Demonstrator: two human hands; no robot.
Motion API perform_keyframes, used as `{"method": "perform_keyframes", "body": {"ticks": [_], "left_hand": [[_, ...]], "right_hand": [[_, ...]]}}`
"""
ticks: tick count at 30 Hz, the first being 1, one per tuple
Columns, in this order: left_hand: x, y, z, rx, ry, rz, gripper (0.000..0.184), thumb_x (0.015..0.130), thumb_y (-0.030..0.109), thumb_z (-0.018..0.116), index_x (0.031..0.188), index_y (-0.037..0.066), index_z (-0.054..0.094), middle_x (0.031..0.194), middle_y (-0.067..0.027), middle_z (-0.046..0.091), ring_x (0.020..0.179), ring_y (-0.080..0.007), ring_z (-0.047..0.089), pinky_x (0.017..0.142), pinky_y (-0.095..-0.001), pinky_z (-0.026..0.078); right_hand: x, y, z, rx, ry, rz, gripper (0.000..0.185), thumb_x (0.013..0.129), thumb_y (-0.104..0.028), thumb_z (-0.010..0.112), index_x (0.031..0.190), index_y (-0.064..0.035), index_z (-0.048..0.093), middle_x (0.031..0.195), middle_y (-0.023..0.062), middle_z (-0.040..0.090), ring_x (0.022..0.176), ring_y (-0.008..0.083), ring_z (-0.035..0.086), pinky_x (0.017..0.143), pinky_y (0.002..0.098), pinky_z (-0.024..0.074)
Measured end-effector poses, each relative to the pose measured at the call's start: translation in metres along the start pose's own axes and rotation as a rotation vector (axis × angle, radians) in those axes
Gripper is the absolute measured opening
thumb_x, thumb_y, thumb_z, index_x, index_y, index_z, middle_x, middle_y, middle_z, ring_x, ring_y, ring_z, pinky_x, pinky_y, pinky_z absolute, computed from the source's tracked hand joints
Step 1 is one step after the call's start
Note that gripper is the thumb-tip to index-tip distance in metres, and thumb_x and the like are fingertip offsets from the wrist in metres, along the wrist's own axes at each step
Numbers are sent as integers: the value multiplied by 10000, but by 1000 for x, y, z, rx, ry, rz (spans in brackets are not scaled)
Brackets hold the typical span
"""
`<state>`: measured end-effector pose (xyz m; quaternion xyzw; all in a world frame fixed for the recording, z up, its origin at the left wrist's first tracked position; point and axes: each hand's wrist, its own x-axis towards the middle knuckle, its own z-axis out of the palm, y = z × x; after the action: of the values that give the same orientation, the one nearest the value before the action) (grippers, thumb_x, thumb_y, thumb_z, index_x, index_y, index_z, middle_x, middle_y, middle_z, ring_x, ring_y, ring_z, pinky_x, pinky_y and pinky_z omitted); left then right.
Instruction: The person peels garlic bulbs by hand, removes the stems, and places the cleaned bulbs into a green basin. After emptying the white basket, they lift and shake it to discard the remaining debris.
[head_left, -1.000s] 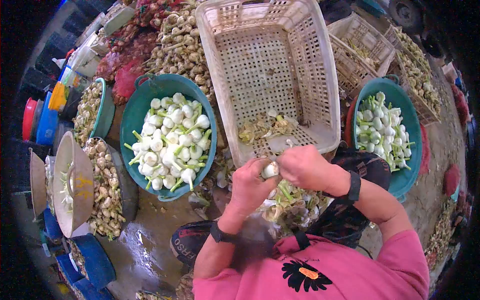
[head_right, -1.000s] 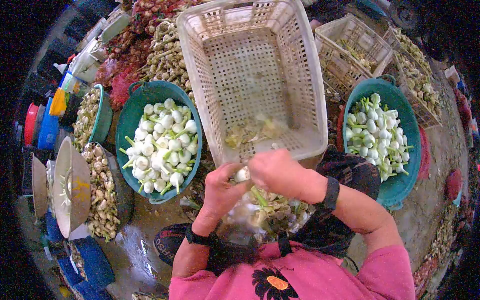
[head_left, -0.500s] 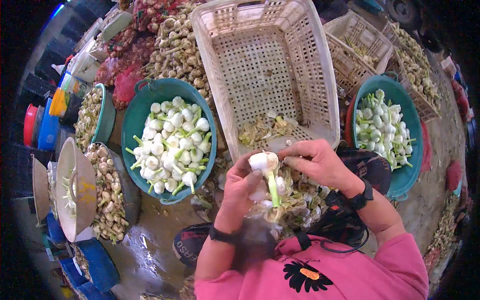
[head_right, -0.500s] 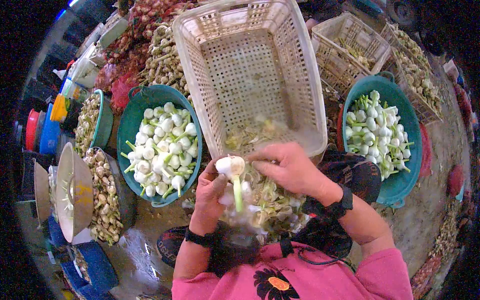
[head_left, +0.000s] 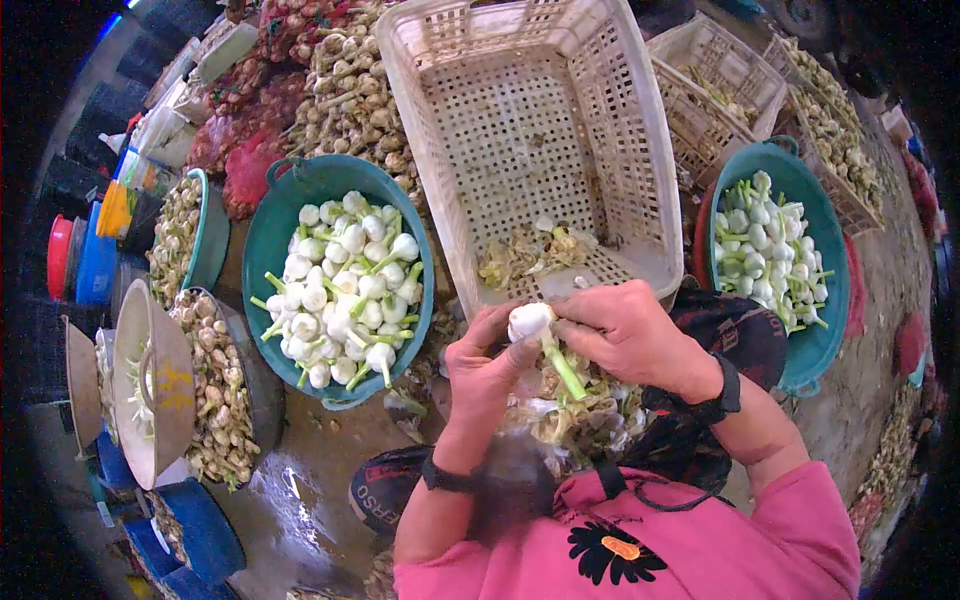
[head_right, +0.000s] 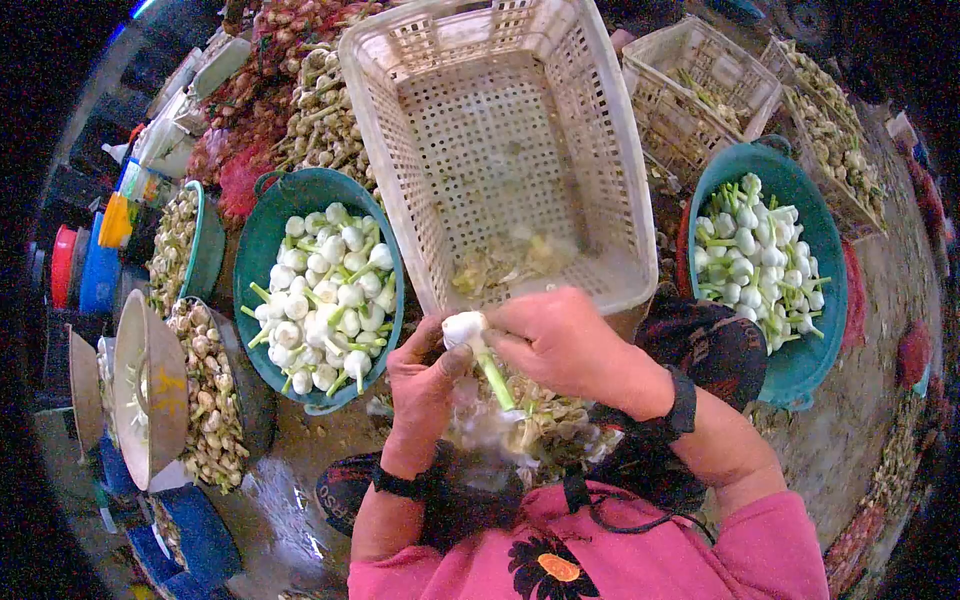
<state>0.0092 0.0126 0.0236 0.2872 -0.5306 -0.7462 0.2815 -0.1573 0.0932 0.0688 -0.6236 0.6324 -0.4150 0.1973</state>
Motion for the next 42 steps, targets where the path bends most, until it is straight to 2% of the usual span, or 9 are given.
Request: {"method": "perform_keyframes", "body": {"ticks": [12, 16, 20, 23, 28, 31, 33, 35, 42], "left_hand": [[1, -8, 0, -560, 26, -258, 348, 830, 140, 615, 1128, -21, 534, 1033, -117, 614, 878, -192, 620, 731, -305, 532], [4, -4, 0, -761, 38, -307, 403, 898, 306, 494, 1143, -13, 491, 1082, -196, 580, 928, -279, 611, 625, -350, 570], [5, 0, 1, -691, 48, -277, 411, 891, 330, 494, 1140, 4, 470, 1103, -192, 563, 911, -297, 612, 505, -364, 554], [6, -1, 4, -655, 129, -311, 407, 887, 339, 500, 1133, 16, 486, 1040, -160, 589, 853, -259, 626, 518, -346, 554], [2, 2, 3, -181, 140, -337, 336, 906, 303, 456, 1080, 35, 560, 942, -74, 627, 761, -198, 628, 670, -332, 519], [-1, 11, -28, -547, 57, -406, 326, 903, 272, 485, 1095, 15, 541, 1026, -90, 612, 880, -212, 620, 717, -302, 511], [-7, 45, -52, -286, 269, 20, 325, 897, 281, 479, 1089, 25, 535, 970, -99, 616, 810, -231, 624, 644, -335, 521], [-9, 98, -104, -547, 495, 212, 318, 877, 290, 498, 1073, 43, 537, 952, -97, 611, 806, -227, 616, 635, -339, 528], [-68, 265, -327, -426, 803, 977, 438, 876, 323, 461, 1176, 4, 459, 1174, -194, 503, 1120, -329, 467, 966, -487, 374]], "right_hand": [[-5, 32, 23, 61, 225, 265, 154, 715, -136, 574, 733, 17, 588, 636, 211, 549, 598, 383, 553, 542, 438, 435], [-28, 77, 29, -219, -47, 400, 205, 720, -130, 551, 852, 16, 608, 781, 233, 592, 734, 366, 594, 645, 390, 473], [-22, 41, 8, 509, -63, 466, 553, 725, -62, 555, 1261, 12, 439, 1191, 145, 533, 1049, 216, 547, 853, 315, 450], [-13, 27, 6, 784, -284, 454, 595, 728, -70, 568, 1289, 22, 396, 1212, 120, 511, 1020, 161, 536, 842, 298, 449], [-16, 35, 30, 505, 83, 593, 278, 751, -113, 581, 993, 13, 635, 867, 47, 640, 736, 126, 581, 672, 281, 486], [-7, 33, 31, 833, 258, 732, 236, 716, -97, 612, 923, 8, 655, 819, 48, 648, 674, 102, 576, 633, 276, 484], [-22, 40, 34, 512, -296, 661, 281, 695, -118, 641, 955, -9, 651, 861, 100, 662, 721, 174, 617, 689, 310, 494], [-52, 46, 56, -12, -564, 63, 290, 704, -136, 641, 972, -25, 645, 895, 156, 651, 819, 290, 623, 751, 351, 487], [-22, 47, 45, 109, -457, 508, 236, 816, -214, 517, 751, -1, 595, 641, 130, 539, 633, 234, 527, 622, 376, 428]]}}
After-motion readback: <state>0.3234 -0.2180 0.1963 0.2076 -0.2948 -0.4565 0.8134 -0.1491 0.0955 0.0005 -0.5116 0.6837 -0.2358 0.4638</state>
